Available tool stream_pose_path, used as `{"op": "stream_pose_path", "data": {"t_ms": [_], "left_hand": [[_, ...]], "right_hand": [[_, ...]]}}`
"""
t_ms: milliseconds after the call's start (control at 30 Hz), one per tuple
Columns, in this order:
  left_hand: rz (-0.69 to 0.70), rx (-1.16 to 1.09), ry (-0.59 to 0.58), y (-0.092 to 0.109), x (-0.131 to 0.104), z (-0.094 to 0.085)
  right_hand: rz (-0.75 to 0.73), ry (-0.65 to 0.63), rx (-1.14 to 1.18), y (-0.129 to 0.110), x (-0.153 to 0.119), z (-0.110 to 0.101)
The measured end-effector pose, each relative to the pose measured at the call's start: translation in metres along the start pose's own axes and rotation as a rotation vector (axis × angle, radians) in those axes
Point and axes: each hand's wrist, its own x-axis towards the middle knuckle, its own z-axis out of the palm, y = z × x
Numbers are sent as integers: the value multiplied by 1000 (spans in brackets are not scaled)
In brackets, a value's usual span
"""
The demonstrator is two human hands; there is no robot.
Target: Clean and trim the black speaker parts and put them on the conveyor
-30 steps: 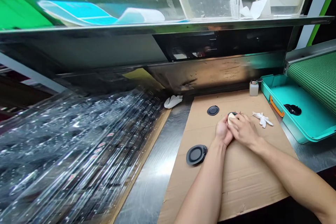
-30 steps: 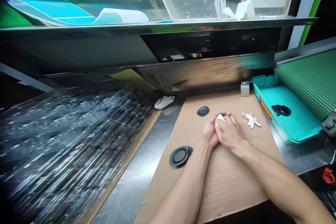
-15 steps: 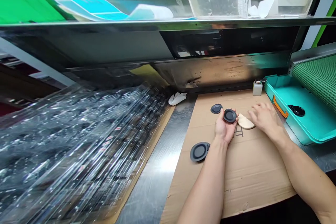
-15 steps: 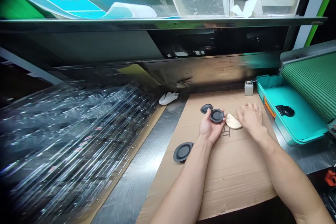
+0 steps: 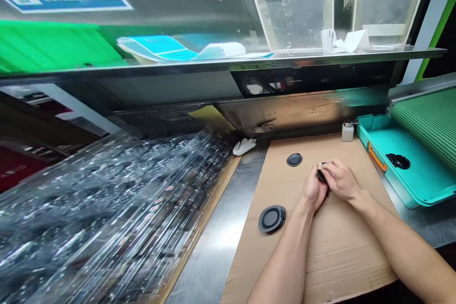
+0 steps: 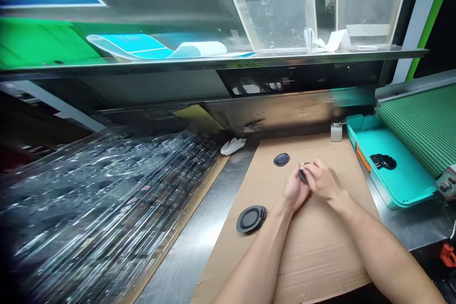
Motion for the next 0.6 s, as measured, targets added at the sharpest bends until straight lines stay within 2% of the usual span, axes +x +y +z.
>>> {"op": "stream_pose_path", "data": {"t_ms": [167,300,367,500,600], "left_hand": [[-51,70,40,-7,-1,0],[-51,82,56,-9,-1,-1],[-58,110,36,-8,-1,-2],[-105,121,17,2,-3,-3],[-201,-8,55,16,-6,-2]], "right_hand": [[138,67,-152,2,-2,4],[83,-11,-88,2,-1,4],[150,-12,-133,5,0,4],[342,0,-275,23,1,-4],[415,-28,-363,38,1,-15]]}}
